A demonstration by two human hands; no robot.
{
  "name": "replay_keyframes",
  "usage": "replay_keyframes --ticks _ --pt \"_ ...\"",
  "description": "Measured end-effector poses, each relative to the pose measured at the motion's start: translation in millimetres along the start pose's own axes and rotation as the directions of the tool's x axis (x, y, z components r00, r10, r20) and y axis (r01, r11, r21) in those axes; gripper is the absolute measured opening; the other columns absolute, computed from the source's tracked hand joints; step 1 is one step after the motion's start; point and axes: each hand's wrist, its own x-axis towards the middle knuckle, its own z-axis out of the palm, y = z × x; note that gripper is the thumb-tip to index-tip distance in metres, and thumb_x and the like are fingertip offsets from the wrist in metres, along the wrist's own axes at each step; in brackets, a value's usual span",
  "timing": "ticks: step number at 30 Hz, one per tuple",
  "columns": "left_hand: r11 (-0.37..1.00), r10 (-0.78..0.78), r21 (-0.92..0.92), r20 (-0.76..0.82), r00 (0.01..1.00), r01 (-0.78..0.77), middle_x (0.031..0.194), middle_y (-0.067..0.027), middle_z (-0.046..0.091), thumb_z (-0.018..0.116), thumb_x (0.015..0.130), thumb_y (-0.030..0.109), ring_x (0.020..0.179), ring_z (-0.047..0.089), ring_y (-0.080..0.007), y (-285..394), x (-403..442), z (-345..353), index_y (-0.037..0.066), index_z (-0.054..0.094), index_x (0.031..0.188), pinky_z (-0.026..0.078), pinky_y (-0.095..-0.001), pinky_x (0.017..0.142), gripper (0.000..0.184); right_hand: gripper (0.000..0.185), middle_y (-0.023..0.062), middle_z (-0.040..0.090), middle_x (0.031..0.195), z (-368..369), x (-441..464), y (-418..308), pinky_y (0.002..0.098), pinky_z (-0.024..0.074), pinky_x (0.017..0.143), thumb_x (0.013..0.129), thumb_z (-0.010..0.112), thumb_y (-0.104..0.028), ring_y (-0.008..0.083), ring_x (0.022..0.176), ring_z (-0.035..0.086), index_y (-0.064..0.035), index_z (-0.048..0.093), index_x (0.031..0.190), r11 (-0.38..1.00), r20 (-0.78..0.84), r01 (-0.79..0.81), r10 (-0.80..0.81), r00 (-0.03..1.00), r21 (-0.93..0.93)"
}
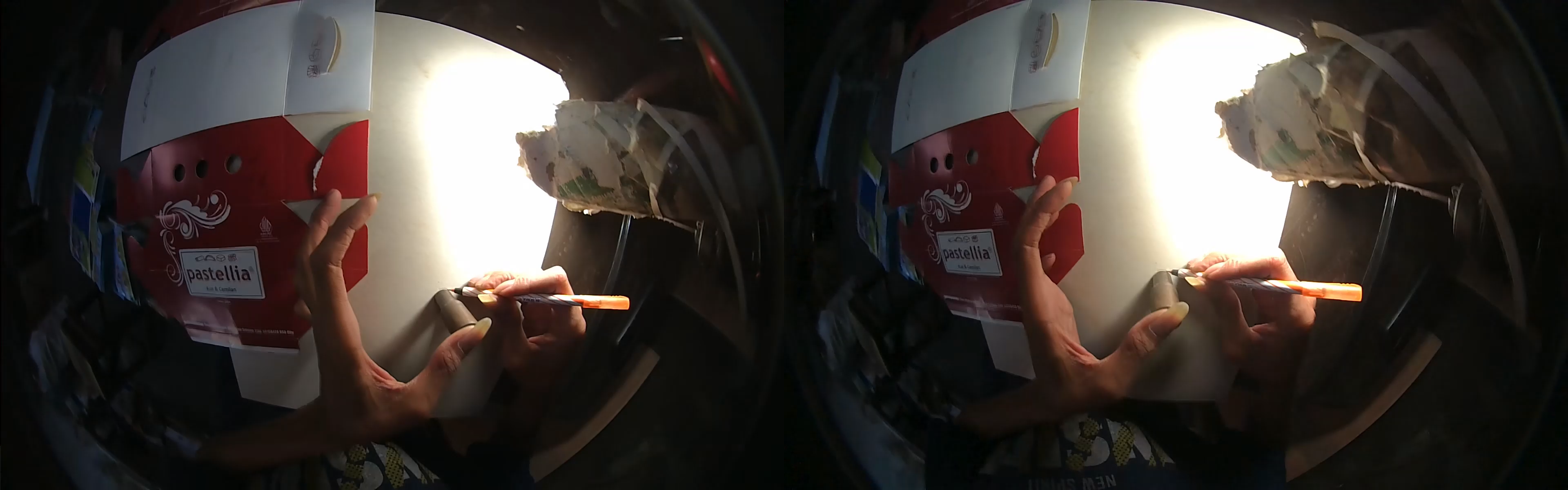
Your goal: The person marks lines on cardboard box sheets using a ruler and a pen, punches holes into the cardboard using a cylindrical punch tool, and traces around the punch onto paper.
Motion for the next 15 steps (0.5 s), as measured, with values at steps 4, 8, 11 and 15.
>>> replay_keyframes --ticks 4,8,11,15 --pt "1.000 0.005 -0.004 -0.006 1.000 -0.005 0.150 -0.0222 0.031 0.087 0.072 0.027 0.142 0.030 -0.0339 -0.7 -1.9 4.4 0.002 0.021 0.151 0.026 -0.0518 0.118 0.107 0.011 0.0179 0.072 0.093 -2.5 -11.6 2.9 0.0347 0.0583 0.083 0.087 0.070 0.010 0.0250 0.093 0.072 0.0046 0.063 0.095 1.000 -0.014 0.010 -0.010 1.000 0.013" --pt "0.996 0.079 0.039 -0.028 0.996 -0.078 0.147 -0.0215 0.034 0.088 0.072 0.030 0.139 0.033 -0.0343 2.7 -3.6 6.5 0.005 0.025 0.151 0.027 -0.0523 0.117 0.104 0.016 0.0151 0.070 0.097 11.0 -30.6 6.0 0.0328 0.0580 0.084 0.086 0.069 0.013 0.0240 0.095 0.072 0.0066 0.066 0.100 0.994 -0.143 0.104 -0.107 0.984 -0.028" --pt "0.994 0.109 0.018 -0.045 0.993 -0.108 0.146 -0.0208 0.036 0.087 0.075 0.028 0.139 0.033 -0.0345 -1.3 -4.5 7.4 0.005 0.025 0.151 0.027 -0.0523 0.117 0.101 0.018 0.0118 0.068 0.097 21.5 -36.1 11.3 0.0315 0.0580 0.084 0.083 0.069 0.016 0.0221 0.094 0.071 0.0073 0.067 0.099 0.983 -0.244 0.179 -0.183 0.952 -0.037" --pt "0.986 0.158 0.055 -0.024 0.987 -0.157 0.153 -0.0201 0.032 0.086 0.076 0.027 0.143 0.029 -0.0336 -4.6 -5.6 6.2 0.002 0.026 0.150 0.024 -0.0528 0.119 0.098 0.018 0.0152 0.068 0.099 18.8 -39.3 12.5 0.0280 0.0553 0.089 0.087 0.066 0.015 0.0182 0.096 0.069 0.0056 0.060 0.101 0.987 -0.293 0.101 -0.060 0.954 0.128"
